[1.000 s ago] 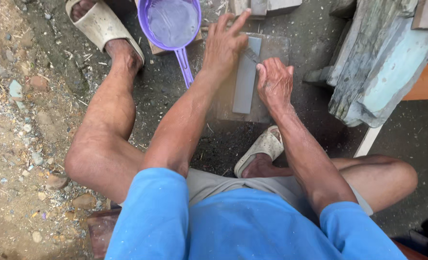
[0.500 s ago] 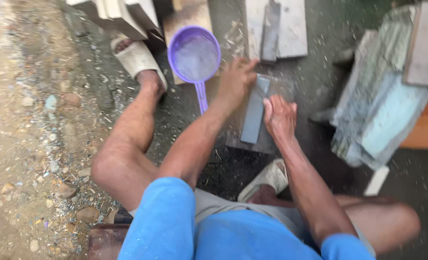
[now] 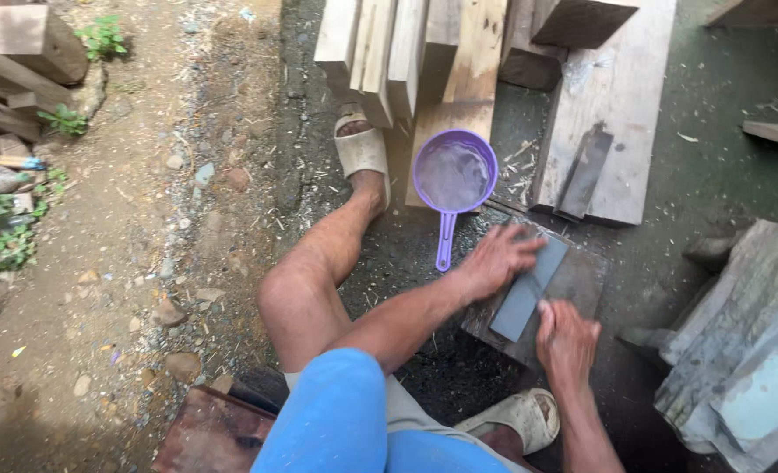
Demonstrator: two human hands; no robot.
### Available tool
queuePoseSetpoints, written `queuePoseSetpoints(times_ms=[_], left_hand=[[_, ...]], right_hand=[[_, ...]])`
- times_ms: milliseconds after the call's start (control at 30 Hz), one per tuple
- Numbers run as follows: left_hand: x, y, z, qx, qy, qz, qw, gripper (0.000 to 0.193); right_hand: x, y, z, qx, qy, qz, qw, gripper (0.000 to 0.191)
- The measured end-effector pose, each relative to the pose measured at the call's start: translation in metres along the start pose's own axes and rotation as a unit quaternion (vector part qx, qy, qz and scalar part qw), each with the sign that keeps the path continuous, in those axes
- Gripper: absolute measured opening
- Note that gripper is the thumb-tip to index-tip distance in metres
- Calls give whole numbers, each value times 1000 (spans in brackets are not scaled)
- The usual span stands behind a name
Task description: The person sharpens a small metal tool on a rectangular sharpening stone placed on a wooden block. They repeatedly rub the tool against the stone, periodically dipping it into a purple scoop of water to lubricate the surface. The person also inspects the tool's edge by holding it between their fingers.
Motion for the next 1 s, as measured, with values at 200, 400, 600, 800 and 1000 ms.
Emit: queuePoseSetpoints(times_ms=[200, 400, 600, 800, 1000], left_hand=[[-9, -9, -6, -40, 65, -15, 997, 21], [18, -2, 10, -18, 22, 27, 999, 15], [-18, -29, 15, -38, 30, -48, 998, 21], [35, 6, 6, 5, 75, 28, 997, 22], [-23, -24, -1, -36, 94, -61, 993, 19]], right_hand=[[-11, 2, 1, 1, -18, -23, 1000, 13], [19, -4, 8, 20, -27, -26, 999, 18], [-22, 17, 4, 36, -15, -31, 999, 14], [29, 2, 8, 37, -36, -36, 998, 16], [-24, 23, 12, 70, 4, -40, 997, 13]])
Point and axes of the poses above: each hand's wrist, its own x-axis towards the middle knuckle, its own z-axis out of the back of the hand, y = z × x, the point moved 9 cm from there along x, towards the middle knuckle, and after that the axes turned 5 degrees about x, right-handed, at the moved point
